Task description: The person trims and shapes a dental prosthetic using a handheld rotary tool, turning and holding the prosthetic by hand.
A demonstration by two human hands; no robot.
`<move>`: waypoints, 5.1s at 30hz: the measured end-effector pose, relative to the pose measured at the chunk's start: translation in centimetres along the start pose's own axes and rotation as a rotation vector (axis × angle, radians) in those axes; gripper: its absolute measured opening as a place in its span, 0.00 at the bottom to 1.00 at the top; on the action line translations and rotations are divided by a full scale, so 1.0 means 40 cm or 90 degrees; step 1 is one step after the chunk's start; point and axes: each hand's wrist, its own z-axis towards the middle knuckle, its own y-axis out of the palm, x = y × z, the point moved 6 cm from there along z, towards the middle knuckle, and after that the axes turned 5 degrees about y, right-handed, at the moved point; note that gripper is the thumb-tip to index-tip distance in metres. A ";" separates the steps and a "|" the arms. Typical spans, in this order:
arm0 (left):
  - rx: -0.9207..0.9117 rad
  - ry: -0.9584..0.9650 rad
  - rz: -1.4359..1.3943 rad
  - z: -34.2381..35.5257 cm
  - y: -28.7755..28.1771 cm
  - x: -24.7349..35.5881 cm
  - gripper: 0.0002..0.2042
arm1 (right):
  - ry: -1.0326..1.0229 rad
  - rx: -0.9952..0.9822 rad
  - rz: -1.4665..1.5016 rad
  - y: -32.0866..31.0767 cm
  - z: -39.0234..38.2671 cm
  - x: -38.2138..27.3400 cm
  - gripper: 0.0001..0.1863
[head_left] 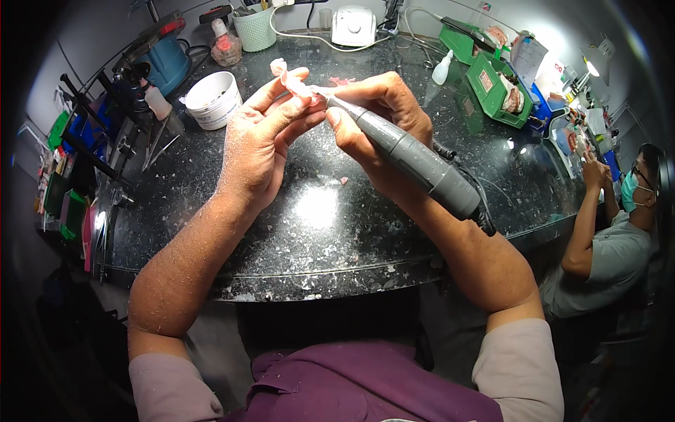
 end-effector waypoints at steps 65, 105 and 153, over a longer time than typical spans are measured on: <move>-0.209 -0.225 -0.181 -0.007 -0.005 -0.029 0.21 | -0.004 -0.020 0.013 0.010 -0.006 0.000 0.13; -0.266 -0.205 -0.179 -0.005 0.012 -0.012 0.17 | -0.145 -0.048 -0.065 -0.006 0.017 -0.026 0.13; -0.109 0.077 0.204 0.021 -0.013 0.022 0.15 | 0.070 0.035 -0.019 -0.035 0.029 0.017 0.19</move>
